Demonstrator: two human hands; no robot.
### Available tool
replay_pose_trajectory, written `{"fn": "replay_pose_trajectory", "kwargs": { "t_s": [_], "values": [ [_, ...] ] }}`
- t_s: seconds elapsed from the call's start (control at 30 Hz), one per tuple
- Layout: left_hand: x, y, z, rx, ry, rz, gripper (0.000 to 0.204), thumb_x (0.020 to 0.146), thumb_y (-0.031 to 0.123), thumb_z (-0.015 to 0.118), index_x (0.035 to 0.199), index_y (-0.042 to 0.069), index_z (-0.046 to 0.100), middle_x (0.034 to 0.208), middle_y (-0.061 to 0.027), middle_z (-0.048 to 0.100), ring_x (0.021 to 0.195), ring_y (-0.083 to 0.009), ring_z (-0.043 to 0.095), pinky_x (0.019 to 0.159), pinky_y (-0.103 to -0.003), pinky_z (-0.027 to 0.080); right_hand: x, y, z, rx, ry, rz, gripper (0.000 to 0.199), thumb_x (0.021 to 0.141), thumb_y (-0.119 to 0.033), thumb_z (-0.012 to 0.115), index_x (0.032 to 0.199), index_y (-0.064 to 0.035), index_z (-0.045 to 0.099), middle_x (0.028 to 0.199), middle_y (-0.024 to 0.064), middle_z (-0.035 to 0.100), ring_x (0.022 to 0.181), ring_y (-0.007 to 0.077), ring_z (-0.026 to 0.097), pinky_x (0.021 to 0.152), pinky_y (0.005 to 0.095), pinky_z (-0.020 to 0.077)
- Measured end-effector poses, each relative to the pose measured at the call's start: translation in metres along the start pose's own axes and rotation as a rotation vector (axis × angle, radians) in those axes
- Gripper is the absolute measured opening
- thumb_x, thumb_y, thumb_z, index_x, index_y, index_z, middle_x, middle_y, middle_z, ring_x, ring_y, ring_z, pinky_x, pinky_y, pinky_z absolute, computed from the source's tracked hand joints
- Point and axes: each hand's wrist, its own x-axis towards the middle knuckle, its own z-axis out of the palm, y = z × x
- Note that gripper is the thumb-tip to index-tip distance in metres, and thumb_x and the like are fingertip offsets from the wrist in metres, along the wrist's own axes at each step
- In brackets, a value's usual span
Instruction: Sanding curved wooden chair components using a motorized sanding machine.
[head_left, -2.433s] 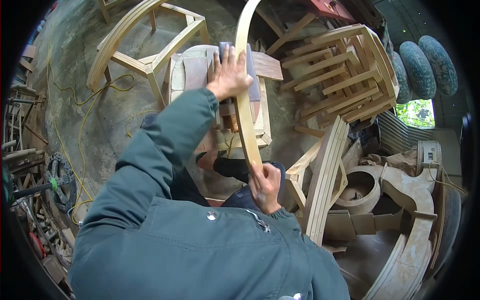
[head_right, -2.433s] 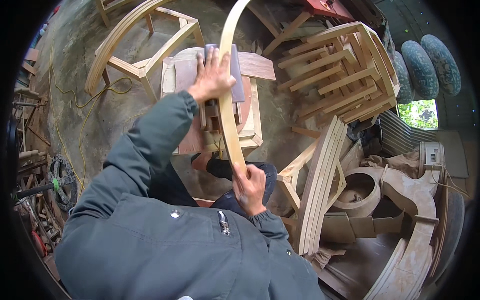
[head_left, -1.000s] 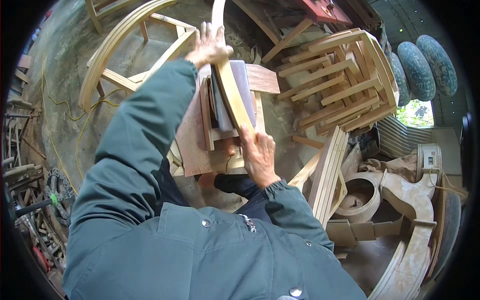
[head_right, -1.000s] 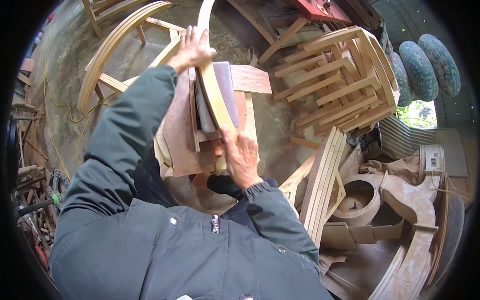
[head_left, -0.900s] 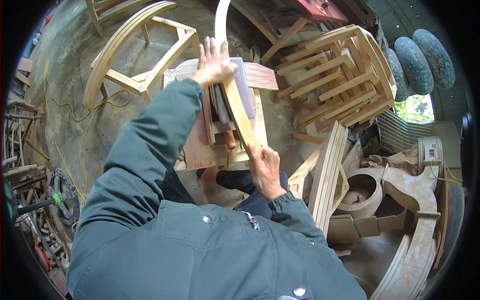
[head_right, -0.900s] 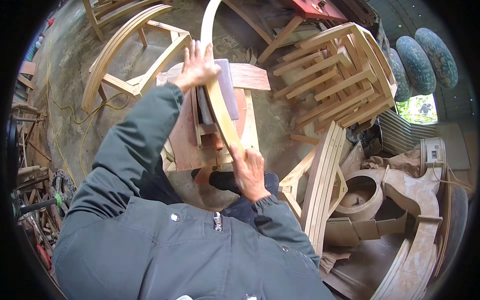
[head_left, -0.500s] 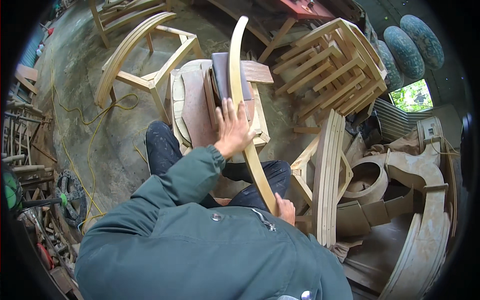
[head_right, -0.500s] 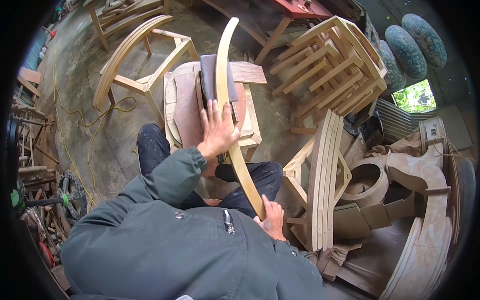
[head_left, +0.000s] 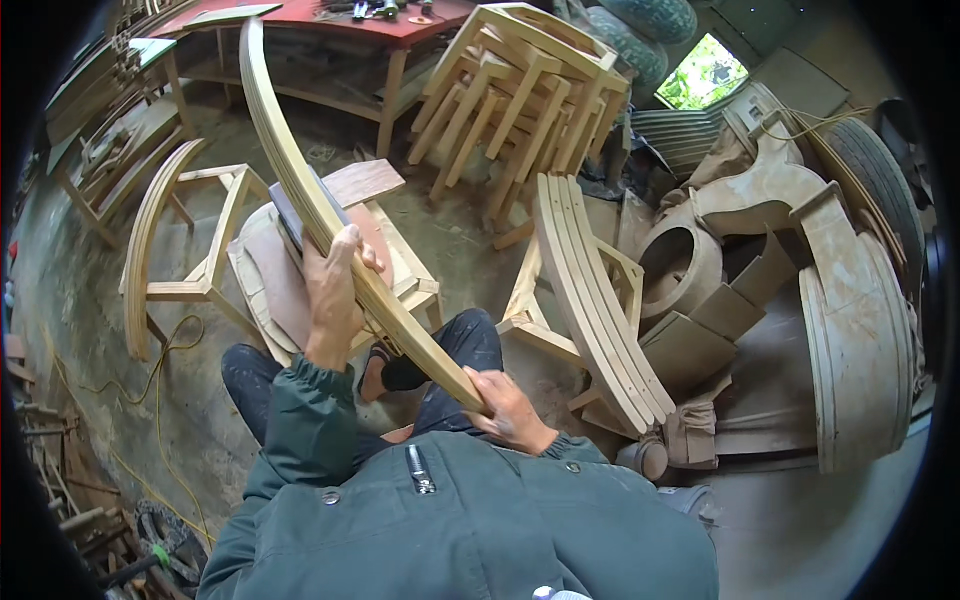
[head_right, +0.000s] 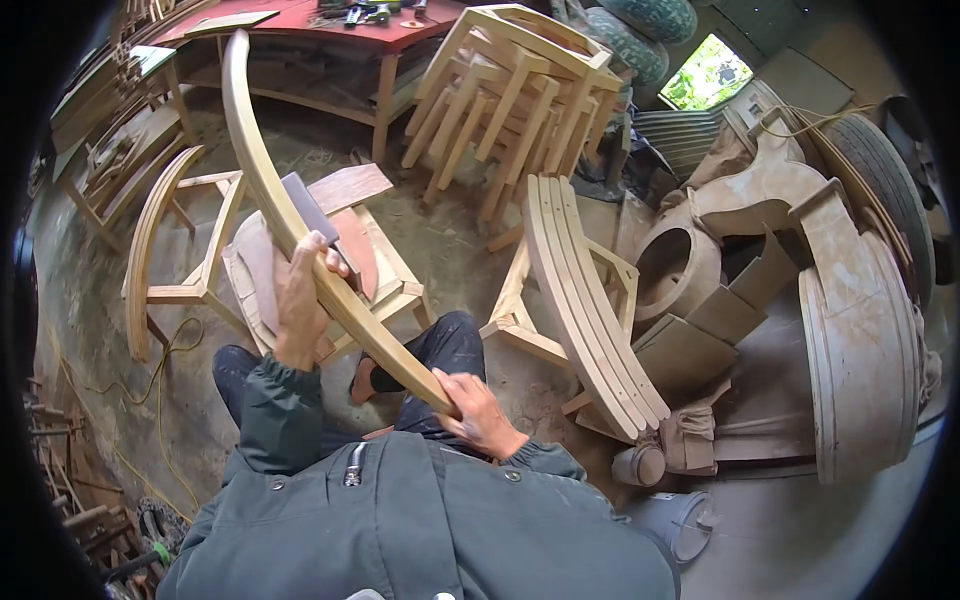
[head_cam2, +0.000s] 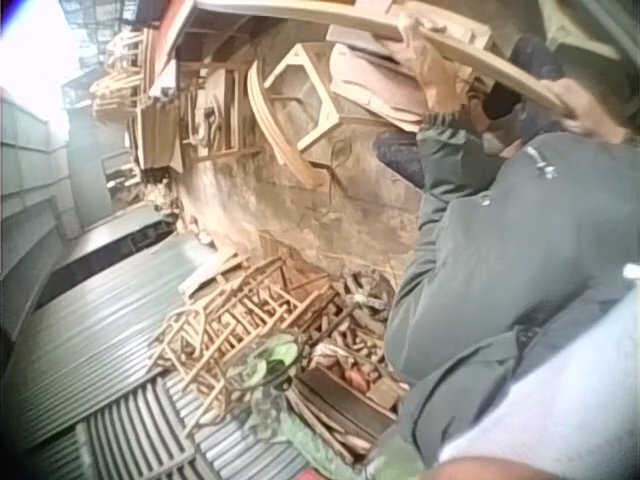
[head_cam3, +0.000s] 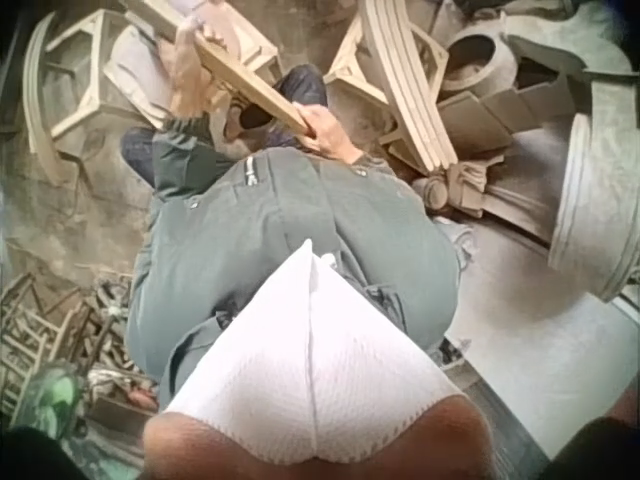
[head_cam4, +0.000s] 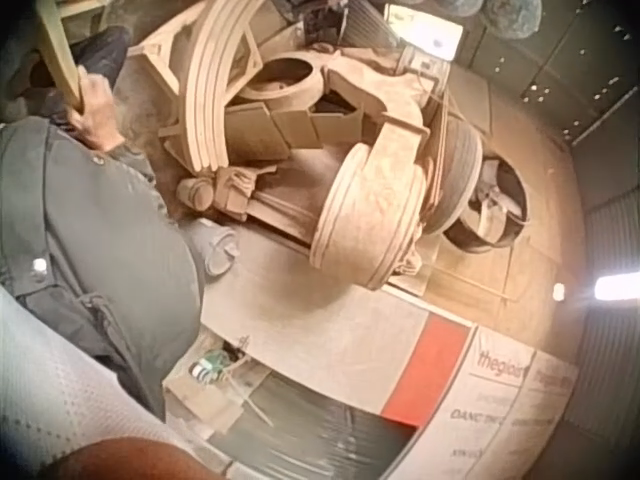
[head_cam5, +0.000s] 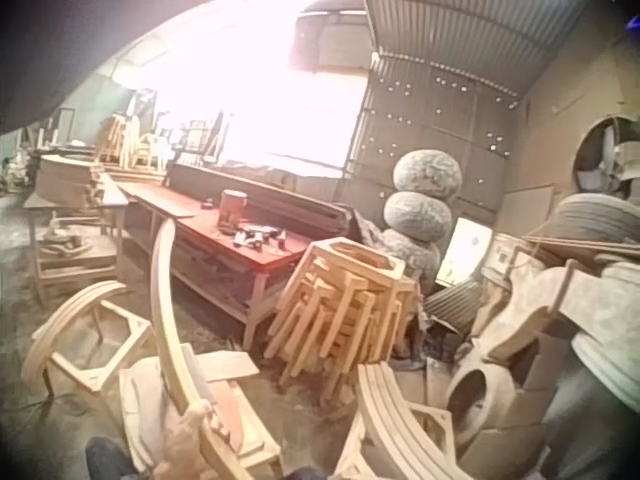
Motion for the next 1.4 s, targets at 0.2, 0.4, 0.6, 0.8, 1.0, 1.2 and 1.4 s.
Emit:
{"fn": "replay_pose_trajectory", "kwargs": {
  "t_s": [0.2,0.4,0.6,0.8,1.0,1.2,1.4],
  "values": [
    [0.015,0.047,0.036,0.733,-0.212,0.346,0.05,0.094,0.013,0.07,0.139,0.005,0.05,0.095,-0.0085,0.064,0.076,-0.0166,0.066,0.07,-0.034,0.057,0.063,-0.048,-0.085,-0.309,0.283,-0.24,0.07,0.08,-0.02,0.087,0.144,-0.0093,0.059,0.137,0.0179,0.056,0.122,0.035,0.058,0.102,0.0439,0.0492],
    [-0.012,0.034,0.001,1.35,-0.505,0.637,0.028,0.069,0.018,0.082,0.095,0.012,0.072,0.087,-0.0083,0.073,0.081,-0.0302,0.073,0.072,-0.042,0.057,0.038,-0.073,-0.165,-0.768,0.537,-0.319,0.096,0.066,-0.019,0.095,0.151,-0.0182,0.051,0.153,0.0223,0.042,0.137,0.0416,0.046,0.113,0.057,0.0393],
    [-0.007,-0.01,-0.034,1.502,-1.018,0.835,0.042,0.058,0.027,0.081,0.096,0.019,0.065,0.084,0.0014,0.06,0.085,-0.021,0.066,0.07,-0.038,0.051,-0.026,-0.041,-0.171,-0.923,0.084,0.125,0.095,0.058,-0.014,0.09,0.146,-0.0175,0.054,0.142,0.0159,0.054,0.136,0.0389,0.048,0.119,0.0568,0.0328],
    [0.007,-0.037,-0.044,1.409,-1.272,0.731,0.034,0.075,0.035,0.08,0.102,0.018,0.068,0.088,0.001,0.064,0.095,-0.0222,0.064,0.09,-0.04,0.049,-0.1,0.039,-0.119,-0.558,0.014,0.15,0.054,0.059,-0.011,0.083,0.11,-0.0153,0.069,0.081,0.0072,0.062,0.074,0.0291,0.065,0.065,0.0435,0.0512],
    [0.05,-0.063,-0.086,1.88,-0.407,0.474,0.064,0.101,0.048,0.06,0.149,0.008,0.05,0.149,-0.0212,0.047,0.148,-0.0379,0.034,0.123,-0.064,0.018,-0.156,0.055,-0.057,-0.41,0.078,0.207,0.048,0.066,-0.009,0.082,0.112,-0.0154,0.07,0.082,0.0084,0.065,0.076,0.0293,0.068,0.068,0.0412,0.0533],
    [0.102,-0.083,-0.127,1.974,-0.002,0.212,0.085,0.1,0.044,0.056,0.16,-0.008,0.025,0.17,-0.0247,0.02,0.161,-0.0391,0.011,0.125,-0.067,0.007,-0.132,0.055,-0.041,-0.301,0.022,0.217,0.059,0.068,-0.009,0.082,0.125,-0.0157,0.07,0.081,0.0087,0.065,0.074,0.0298,0.067,0.067,0.0413,0.0536],
    [0.142,-0.088,-0.137,2.01,0.012,0.176,0.077,0.098,0.032,0.05,0.16,-0.007,0.027,0.17,-0.0233,0.022,0.16,-0.0395,0.014,0.125,-0.067,0.01,-0.106,0.059,-0.039,-0.267,-0.049,0.212,0.068,0.07,-0.021,0.086,0.135,-0.0191,0.067,0.08,0.0076,0.064,0.073,0.0284,0.068,0.065,0.0415,0.0539]
  ]
}}
